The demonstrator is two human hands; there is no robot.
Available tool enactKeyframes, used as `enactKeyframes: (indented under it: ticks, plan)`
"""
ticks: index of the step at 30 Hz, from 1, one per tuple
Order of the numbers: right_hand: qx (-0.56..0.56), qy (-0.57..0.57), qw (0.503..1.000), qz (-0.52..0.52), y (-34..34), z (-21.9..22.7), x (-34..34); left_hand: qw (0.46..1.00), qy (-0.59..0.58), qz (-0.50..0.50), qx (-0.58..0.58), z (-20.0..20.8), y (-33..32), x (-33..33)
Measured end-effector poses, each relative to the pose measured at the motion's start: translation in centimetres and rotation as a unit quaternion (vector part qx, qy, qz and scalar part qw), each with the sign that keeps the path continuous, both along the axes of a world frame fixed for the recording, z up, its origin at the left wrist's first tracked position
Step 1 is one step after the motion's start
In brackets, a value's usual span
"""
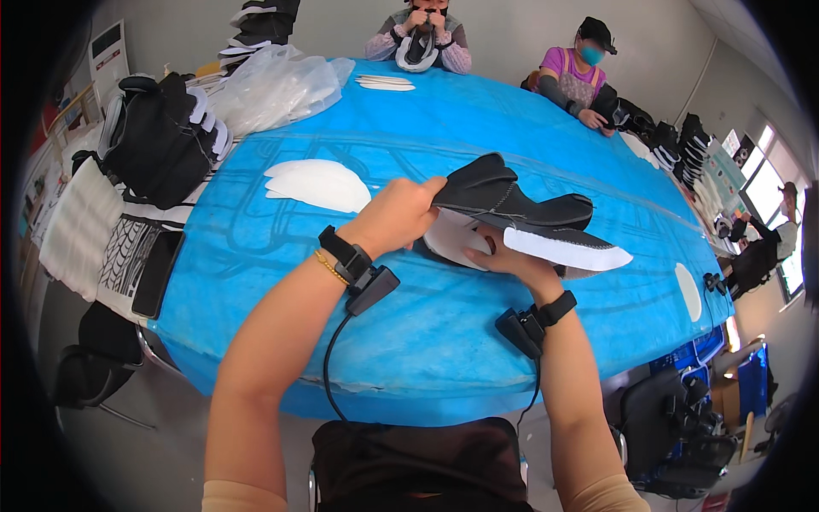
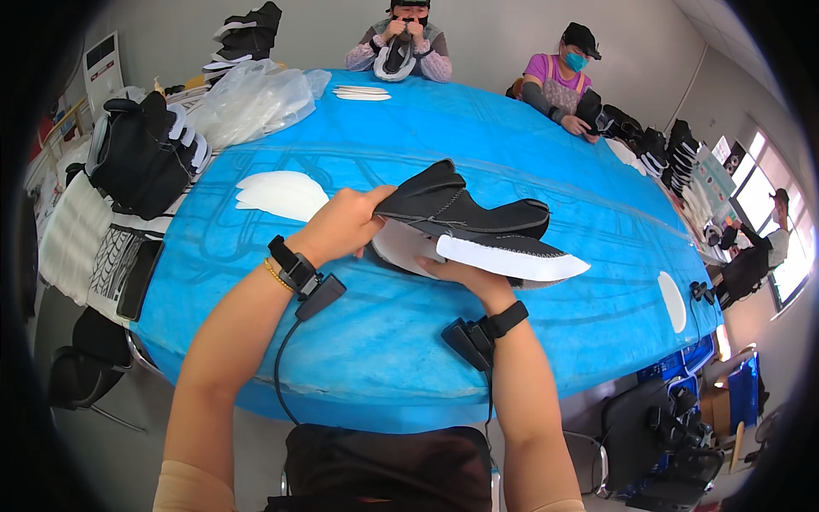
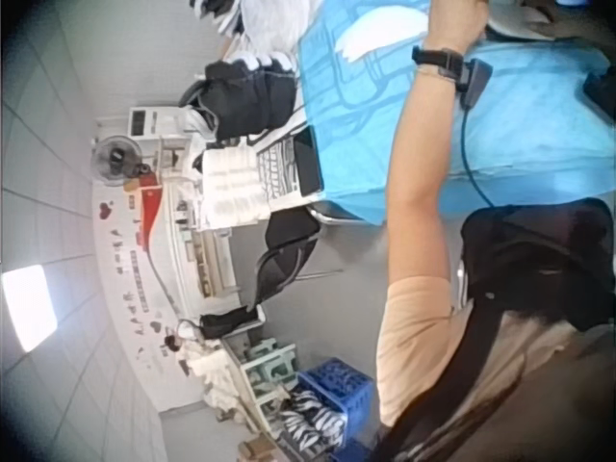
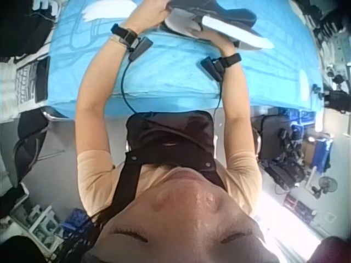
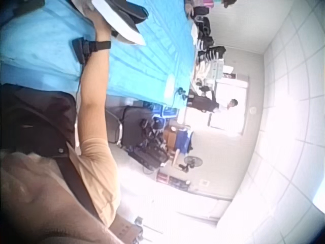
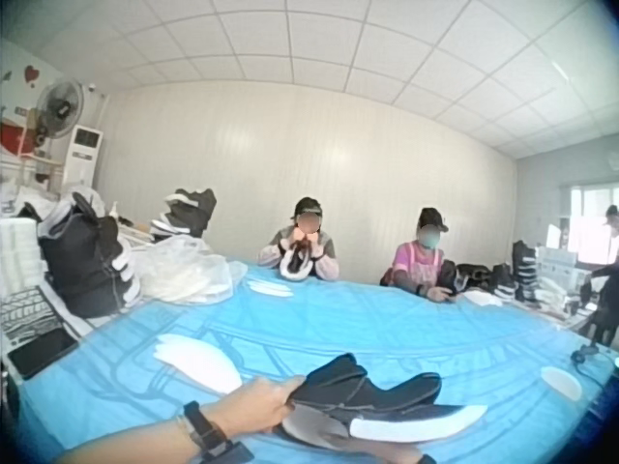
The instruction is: The person is assembling components of a shoe, specifically inserting a white interior pad into a black shoe upper.
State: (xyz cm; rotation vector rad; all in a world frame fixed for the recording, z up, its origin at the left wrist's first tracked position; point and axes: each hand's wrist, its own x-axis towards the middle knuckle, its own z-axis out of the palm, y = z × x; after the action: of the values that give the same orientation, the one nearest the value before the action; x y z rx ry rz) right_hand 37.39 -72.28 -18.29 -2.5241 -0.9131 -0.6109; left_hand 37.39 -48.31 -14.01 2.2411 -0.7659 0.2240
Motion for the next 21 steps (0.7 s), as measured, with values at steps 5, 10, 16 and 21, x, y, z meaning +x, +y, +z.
enactKeyframes:
  ticks: [5,10,16,21]
  plan:
    - [0.076,0.032,0.997,-0.006,-0.8,-2.4,1.0,1.0,-0.002,0.002,-0.004,-0.1,-0.3,0.0]
    - [0.313,0.252,0.915,-0.024,0.0,-0.1,-1.6,1.0,0.007,0.006,-0.004,0.0,0.3,0.0]
    - [0.115,-0.03,0.99,-0.08,1.5,-0.7,-0.1,1.0,0.025,0.009,-0.003,-0.1,0.1,0.2]
    - [0.21,0.071,0.973,-0.071,1.0,-0.9,-0.5,0.999,0.027,0.0,-0.018,0.0,-0.1,0.2]
